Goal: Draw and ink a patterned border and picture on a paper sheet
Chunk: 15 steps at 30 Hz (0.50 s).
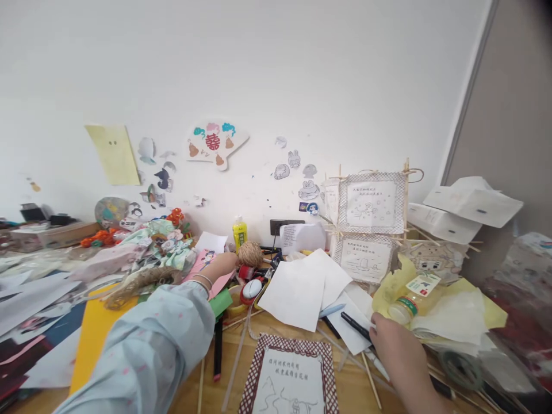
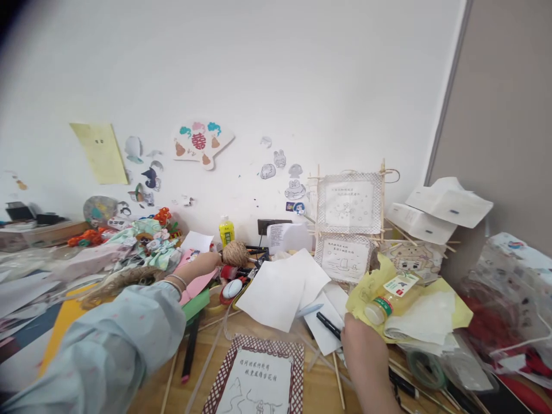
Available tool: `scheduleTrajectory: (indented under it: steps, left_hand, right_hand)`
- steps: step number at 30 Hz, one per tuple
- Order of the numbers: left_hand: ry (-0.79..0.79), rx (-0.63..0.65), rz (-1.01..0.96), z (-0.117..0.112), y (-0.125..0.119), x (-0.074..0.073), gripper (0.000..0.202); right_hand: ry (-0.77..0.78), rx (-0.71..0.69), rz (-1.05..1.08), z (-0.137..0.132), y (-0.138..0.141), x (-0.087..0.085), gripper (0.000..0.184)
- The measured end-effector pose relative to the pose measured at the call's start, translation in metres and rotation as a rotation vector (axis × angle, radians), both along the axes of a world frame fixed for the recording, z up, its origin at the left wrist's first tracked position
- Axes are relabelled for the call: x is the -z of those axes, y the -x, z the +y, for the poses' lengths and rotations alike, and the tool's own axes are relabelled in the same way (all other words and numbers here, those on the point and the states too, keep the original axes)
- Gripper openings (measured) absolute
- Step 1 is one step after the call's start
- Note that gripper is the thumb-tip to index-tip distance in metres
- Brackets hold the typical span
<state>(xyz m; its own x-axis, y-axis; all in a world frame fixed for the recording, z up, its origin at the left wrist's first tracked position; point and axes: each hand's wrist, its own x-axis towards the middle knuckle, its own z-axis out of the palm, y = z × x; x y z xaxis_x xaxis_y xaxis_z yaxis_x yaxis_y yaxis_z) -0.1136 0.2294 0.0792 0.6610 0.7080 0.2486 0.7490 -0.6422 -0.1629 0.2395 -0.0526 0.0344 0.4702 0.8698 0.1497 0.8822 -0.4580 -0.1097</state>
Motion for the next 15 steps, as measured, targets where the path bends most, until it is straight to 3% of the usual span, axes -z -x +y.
scheduleTrajectory:
  steps: [4,10,15]
  left_hand:
    - [0.157,-0.181,0.166,-0.004,-0.007,0.004,0.032]
    - [0.184,-0.219,0.213,-0.013,-0.020,0.009,0.032]
    - [0.181,-0.221,0.194,-0.020,-0.026,0.008,0.032]
  right_hand:
    - [-0.021,-0.049,-0.008,0.005,-0.001,0.011,0.022]
    - [-0.108,-0.073,-0.117,0.016,0.023,0.030,0.021]
    - [-0.304,-0.332,-0.279,0.021,0.049,0.045,0.017]
